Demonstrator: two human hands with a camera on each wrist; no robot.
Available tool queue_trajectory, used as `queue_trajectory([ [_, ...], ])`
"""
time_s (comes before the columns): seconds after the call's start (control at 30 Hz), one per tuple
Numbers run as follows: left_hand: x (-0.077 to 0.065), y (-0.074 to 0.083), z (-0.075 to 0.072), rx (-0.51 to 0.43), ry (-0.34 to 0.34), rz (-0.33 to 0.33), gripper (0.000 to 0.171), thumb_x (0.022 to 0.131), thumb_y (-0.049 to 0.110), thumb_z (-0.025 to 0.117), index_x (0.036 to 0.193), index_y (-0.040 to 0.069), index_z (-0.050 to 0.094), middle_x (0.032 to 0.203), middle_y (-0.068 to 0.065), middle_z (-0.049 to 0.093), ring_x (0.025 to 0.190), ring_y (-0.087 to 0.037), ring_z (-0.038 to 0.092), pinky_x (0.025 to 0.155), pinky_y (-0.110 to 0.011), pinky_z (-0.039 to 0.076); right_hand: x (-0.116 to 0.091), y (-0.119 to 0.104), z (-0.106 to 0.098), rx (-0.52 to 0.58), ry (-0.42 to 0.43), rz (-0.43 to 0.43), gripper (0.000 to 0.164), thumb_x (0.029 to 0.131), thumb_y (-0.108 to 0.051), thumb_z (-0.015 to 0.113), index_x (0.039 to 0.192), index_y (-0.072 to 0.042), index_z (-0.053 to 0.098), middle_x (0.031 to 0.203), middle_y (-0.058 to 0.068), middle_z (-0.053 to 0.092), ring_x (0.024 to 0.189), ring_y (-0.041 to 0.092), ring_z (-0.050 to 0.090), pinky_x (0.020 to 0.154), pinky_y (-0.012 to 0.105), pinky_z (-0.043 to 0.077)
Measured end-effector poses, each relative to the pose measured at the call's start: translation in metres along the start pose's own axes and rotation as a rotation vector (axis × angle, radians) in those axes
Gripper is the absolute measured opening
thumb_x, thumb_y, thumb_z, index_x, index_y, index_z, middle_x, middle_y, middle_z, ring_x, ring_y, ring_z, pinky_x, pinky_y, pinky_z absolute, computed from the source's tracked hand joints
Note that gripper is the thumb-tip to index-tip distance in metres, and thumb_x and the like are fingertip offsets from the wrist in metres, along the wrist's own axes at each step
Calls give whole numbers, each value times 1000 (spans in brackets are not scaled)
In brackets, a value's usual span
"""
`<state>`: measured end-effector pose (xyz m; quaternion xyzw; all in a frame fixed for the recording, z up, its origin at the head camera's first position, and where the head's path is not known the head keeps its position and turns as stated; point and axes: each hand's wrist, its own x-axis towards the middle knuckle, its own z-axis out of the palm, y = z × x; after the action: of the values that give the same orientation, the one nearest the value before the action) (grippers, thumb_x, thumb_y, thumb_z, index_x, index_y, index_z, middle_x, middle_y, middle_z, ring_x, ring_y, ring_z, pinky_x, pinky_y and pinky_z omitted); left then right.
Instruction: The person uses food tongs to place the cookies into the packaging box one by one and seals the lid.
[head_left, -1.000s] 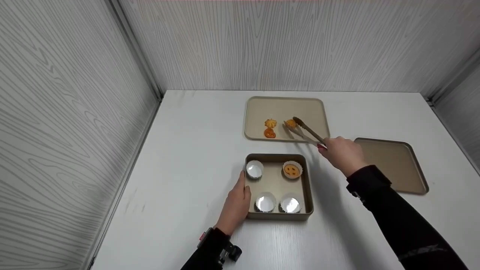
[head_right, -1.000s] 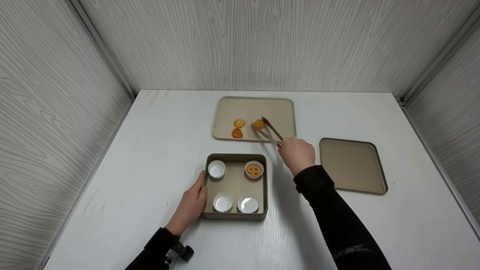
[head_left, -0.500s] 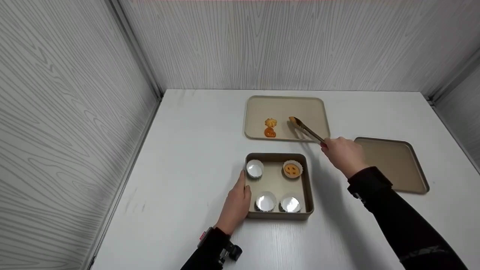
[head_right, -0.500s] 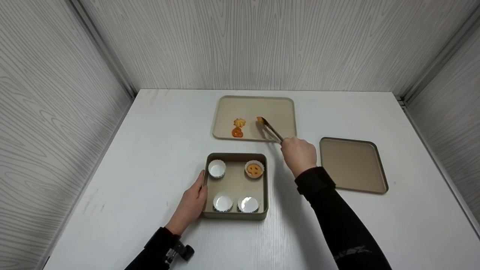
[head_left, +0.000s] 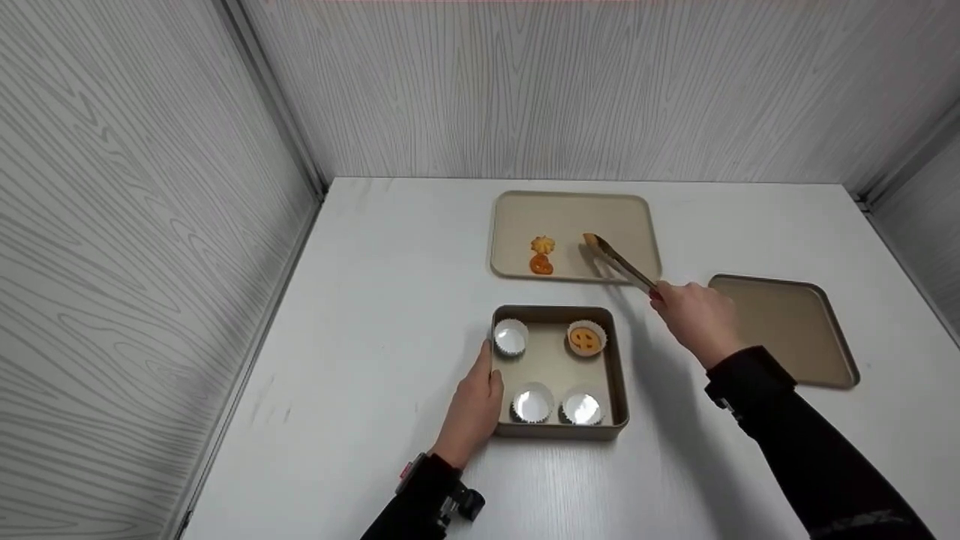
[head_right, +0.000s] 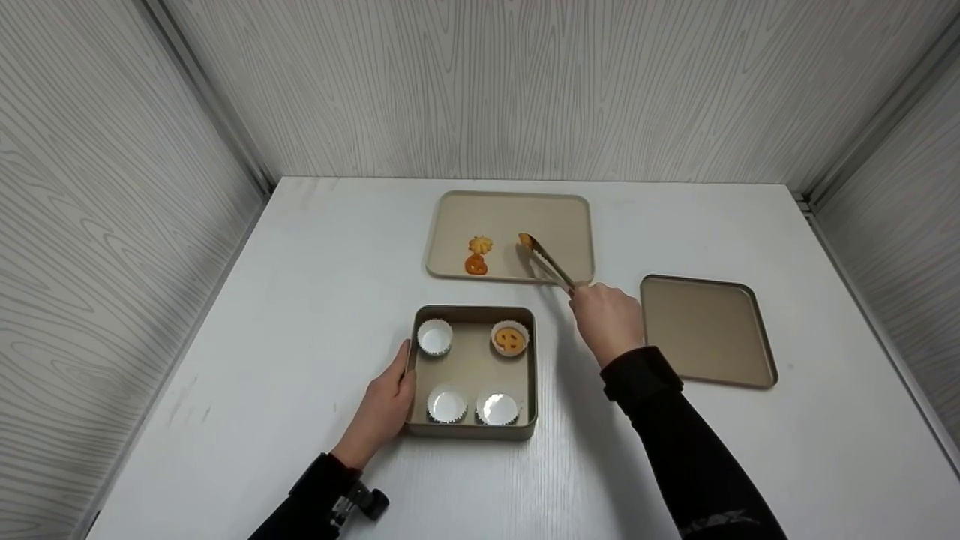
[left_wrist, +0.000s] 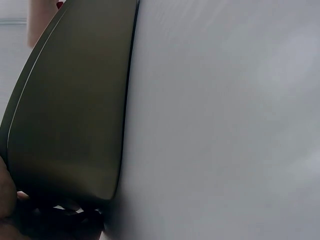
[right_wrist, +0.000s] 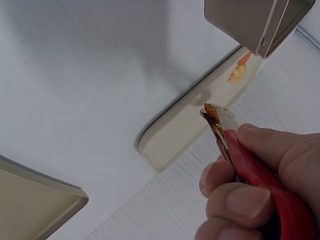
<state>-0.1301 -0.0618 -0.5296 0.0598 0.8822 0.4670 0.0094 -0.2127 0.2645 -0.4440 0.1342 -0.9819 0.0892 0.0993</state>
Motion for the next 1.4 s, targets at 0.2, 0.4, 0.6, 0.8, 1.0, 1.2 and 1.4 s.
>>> queue_trajectory([
  [0.2, 1, 0, 1, -8, 3, -7, 55, 109, 11, 39, 159, -7, 26, 157, -25, 40, 143, -36, 43, 118, -47, 37, -8, 1, 1, 11, 40, -18, 16, 97, -15, 70, 89, -5, 61, 68, 21, 64, 55, 44, 59, 41, 50, 39],
  [0.4, 2, 1, 1, -14, -5, -16, 56, 109, 12, 40, 159, -7, 24, 158, -24, 38, 144, -34, 41, 119, -46, 36, -15, -1, 1, 31, 95, -37, 20, 95, -15, 72, 86, -7, 57, 65, 20, 62, 55, 47, 59, 39, 51, 37],
  [0.6, 2, 1, 0, -26, -21, -18, 55, 109, 10, 38, 159, -8, 23, 160, -24, 36, 146, -32, 38, 119, -46, 35, -23, -5, -2, 35, 108, -49, 18, 97, -16, 71, 88, -9, 57, 68, 17, 66, 56, 47, 60, 38, 49, 36],
  [0.8, 1, 1, 0, -9, -15, -2, 54, 109, 8, 38, 158, -9, 24, 159, -26, 37, 145, -35, 40, 118, -48, 36, -30, -6, -3, 30, 139, -67, 19, 95, -15, 72, 88, -10, 56, 62, 12, 62, 50, 40, 56, 38, 41, 29],
  [1.0, 1, 1, 0, -17, -13, 1, 55, 109, 10, 38, 158, -9, 24, 159, -25, 37, 145, -34, 40, 119, -47, 36, -37, -8, -6, 13, 155, -67, 22, 95, -16, 73, 88, -10, 53, 56, 8, 54, 45, 37, 51, 37, 39, 25],
  [1.2, 1, 0, 1, -9, -1, 20, 54, 108, 8, 39, 157, -10, 25, 158, -27, 38, 144, -35, 41, 118, -48, 36, -44, -12, -10, -4, 217, -105, 23, 92, -15, 76, 91, -9, 54, 53, 6, 49, 42, 34, 48, 35, 40, 26],
  [1.4, 2, 0, 1, -4, 7, 20, 54, 108, 8, 39, 157, -10, 26, 156, -27, 40, 143, -37, 42, 118, -48, 37, -49, -17, -13, -4, 237, -118, 21, 92, -14, 77, 94, -9, 56, 54, 5, 50, 42, 33, 47, 34, 41, 28],
])
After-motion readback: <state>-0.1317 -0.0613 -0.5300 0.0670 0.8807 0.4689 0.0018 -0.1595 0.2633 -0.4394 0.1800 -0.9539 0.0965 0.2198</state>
